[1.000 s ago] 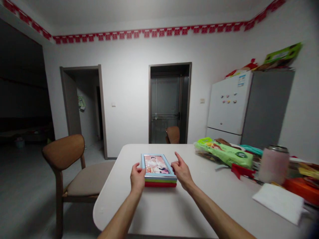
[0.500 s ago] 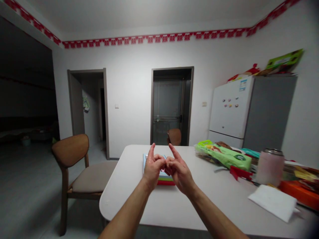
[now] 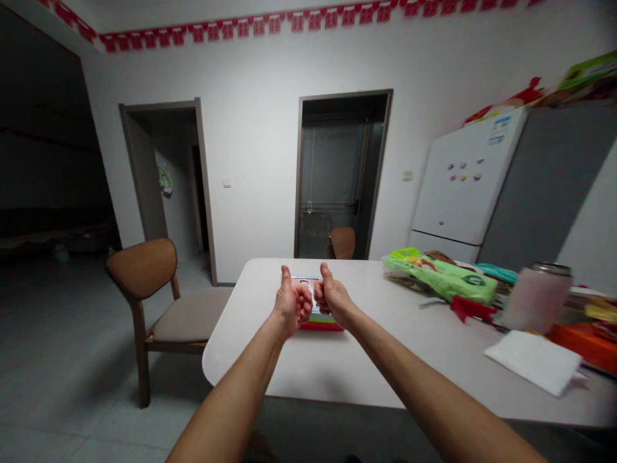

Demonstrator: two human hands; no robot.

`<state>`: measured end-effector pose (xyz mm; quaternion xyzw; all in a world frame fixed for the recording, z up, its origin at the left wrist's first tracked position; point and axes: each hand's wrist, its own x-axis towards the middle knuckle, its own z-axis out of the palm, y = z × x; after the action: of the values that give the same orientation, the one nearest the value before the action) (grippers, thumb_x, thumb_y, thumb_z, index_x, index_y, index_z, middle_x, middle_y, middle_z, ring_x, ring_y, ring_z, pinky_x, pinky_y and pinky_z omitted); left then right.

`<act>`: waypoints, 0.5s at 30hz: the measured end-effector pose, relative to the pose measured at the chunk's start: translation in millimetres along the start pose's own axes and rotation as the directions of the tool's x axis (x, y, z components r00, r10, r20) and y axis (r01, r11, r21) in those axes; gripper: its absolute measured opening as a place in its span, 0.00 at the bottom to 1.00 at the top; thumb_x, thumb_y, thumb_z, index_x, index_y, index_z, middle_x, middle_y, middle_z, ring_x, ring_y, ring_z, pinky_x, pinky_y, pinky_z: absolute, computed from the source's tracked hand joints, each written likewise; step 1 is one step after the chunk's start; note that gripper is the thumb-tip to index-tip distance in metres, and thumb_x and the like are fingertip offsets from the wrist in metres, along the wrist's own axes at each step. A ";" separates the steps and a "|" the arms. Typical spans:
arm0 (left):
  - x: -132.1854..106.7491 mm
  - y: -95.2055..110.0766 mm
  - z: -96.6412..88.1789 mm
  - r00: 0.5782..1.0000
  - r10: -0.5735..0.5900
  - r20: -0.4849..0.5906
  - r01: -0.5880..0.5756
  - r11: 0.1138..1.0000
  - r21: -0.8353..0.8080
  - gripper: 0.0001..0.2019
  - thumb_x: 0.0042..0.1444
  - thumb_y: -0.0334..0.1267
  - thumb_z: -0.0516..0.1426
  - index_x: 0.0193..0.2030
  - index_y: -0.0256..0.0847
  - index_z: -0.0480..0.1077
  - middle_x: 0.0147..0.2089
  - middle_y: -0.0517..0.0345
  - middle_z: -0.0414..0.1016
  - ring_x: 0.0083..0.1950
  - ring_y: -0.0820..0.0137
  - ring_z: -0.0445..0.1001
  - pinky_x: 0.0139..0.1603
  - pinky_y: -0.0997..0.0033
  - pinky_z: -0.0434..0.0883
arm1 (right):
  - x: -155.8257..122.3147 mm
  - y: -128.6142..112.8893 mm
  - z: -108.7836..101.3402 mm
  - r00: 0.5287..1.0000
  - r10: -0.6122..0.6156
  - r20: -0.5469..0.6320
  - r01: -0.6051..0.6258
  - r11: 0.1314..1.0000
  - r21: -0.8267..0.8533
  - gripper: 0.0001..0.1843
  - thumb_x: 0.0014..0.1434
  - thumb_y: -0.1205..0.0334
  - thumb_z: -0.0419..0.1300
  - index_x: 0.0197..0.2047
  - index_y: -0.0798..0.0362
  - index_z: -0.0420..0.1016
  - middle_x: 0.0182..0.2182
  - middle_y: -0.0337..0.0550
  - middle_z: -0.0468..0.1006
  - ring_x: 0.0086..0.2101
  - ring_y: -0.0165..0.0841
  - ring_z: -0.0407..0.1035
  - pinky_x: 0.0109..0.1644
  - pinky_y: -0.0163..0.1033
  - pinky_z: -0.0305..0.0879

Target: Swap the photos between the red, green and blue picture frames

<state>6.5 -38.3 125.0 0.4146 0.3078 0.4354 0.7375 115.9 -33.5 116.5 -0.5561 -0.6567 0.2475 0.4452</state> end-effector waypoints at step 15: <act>13.6 -94.3 -26.0 0.905 0.289 -0.313 -0.305 0.952 -0.001 0.12 0.47 0.42 0.55 0.36 0.36 0.67 0.37 0.53 0.73 0.40 0.68 0.71 0.39 0.74 0.66 | -42.4 52.6 16.3 0.961 -0.233 0.151 0.277 0.846 -0.456 0.17 0.42 0.62 0.58 0.39 0.51 0.70 0.39 0.45 0.69 0.42 0.37 0.60 0.45 0.42 0.54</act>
<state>27.7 -43.3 28.6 0.3650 0.3415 0.6095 0.6153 128.1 -57.4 52.4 -0.5438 -0.7845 0.0432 0.2949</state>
